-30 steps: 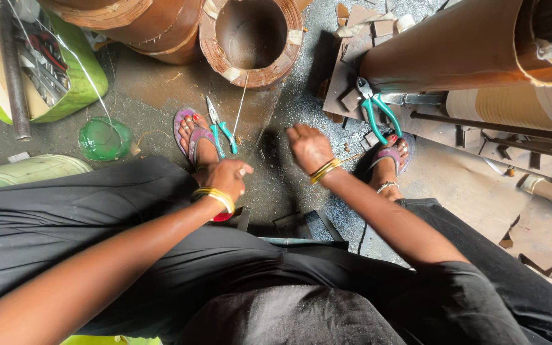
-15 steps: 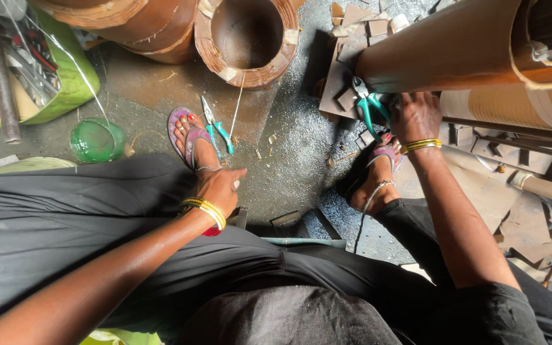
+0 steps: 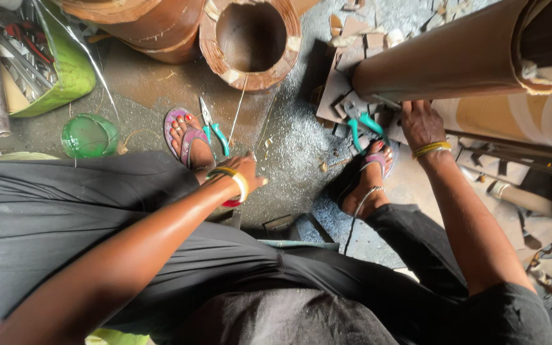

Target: The person sits on the floor and weaves a cylindrical basket using thin strips and a string. They use pliers to pull the string through the basket wall and a knife to trim excess material, then place the finished basket on top of another.

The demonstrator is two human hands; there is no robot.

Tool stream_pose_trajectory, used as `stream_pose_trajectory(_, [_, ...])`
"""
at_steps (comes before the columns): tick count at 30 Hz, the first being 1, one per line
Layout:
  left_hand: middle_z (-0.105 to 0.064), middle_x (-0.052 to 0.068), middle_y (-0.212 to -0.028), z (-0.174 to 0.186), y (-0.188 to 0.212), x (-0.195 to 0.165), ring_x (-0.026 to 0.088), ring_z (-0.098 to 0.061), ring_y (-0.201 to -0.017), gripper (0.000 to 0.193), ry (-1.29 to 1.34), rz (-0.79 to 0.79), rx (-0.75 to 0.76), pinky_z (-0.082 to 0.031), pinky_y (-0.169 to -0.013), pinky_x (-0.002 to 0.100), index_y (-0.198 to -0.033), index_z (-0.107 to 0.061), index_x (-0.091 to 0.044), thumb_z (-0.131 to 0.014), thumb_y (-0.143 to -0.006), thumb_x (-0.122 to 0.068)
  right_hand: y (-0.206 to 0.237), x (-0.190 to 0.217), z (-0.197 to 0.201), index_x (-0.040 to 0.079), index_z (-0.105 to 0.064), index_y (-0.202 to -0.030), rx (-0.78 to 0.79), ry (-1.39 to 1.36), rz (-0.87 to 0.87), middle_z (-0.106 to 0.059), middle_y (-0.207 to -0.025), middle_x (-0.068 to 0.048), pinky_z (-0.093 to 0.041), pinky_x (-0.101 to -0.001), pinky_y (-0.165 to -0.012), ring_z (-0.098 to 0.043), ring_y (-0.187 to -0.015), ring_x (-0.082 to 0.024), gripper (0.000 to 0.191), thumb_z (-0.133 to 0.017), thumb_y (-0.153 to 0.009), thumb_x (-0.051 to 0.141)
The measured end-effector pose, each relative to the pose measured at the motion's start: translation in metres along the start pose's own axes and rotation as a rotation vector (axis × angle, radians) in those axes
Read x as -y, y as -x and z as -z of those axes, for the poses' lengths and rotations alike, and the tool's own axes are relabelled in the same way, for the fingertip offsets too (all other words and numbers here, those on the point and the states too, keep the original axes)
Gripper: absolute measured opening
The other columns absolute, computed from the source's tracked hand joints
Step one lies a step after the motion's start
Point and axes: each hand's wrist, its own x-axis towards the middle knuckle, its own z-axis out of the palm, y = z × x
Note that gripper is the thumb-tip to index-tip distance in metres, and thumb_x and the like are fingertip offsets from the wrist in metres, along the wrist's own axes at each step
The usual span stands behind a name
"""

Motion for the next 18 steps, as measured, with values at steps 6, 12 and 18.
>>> stream_pose_trajectory(6, [-0.064, 0.027, -0.124, 0.001, -0.073, -0.026, 0.040, -0.065, -0.107, 0.064, 0.512, 0.019, -0.506, -0.051, -0.089, 0.047, -0.139, -0.048, 0.002, -0.078, -0.089, -0.026, 0.012, 0.000, 0.030, 0.007, -0.061, -0.129, -0.121, -0.022, 0.108, -0.068, -0.115, -0.012, -0.052, -0.0480, -0.094, -0.064, -0.108, -0.031, 0.032, -0.062, -0.097, 0.007])
stream_pose_trajectory(12, [-0.074, 0.005, -0.100, -0.001, -0.090, -0.022, 0.008, -0.061, -0.060, 0.047, 1.278, -0.124, -0.615, -0.051, -0.054, 0.023, -0.131, -0.069, -0.004, -0.056, -0.088, 0.011, 0.030, 0.092, 0.026, 0.004, -0.060, -0.103, 0.034, -0.345, 0.207, -0.067, -0.092, -0.017, -0.052, -0.0473, -0.071, -0.065, -0.084, -0.035, 0.020, -0.065, -0.085, 0.008])
stream_pose_trajectory(18, [-0.070, 0.001, -0.081, 0.011, -0.089, -0.006, 0.008, -0.052, -0.055, 0.032, 1.548, -0.103, -0.383, -0.039, -0.050, 0.024, -0.125, -0.071, -0.004, -0.053, -0.100, 0.000, -0.040, 0.210, -0.011, 0.005, -0.058, -0.116, 0.215, -0.651, -0.051, -0.070, -0.089, -0.021, -0.052, -0.0503, -0.063, -0.067, -0.071, -0.039, 0.019, -0.049, -0.106, 0.019])
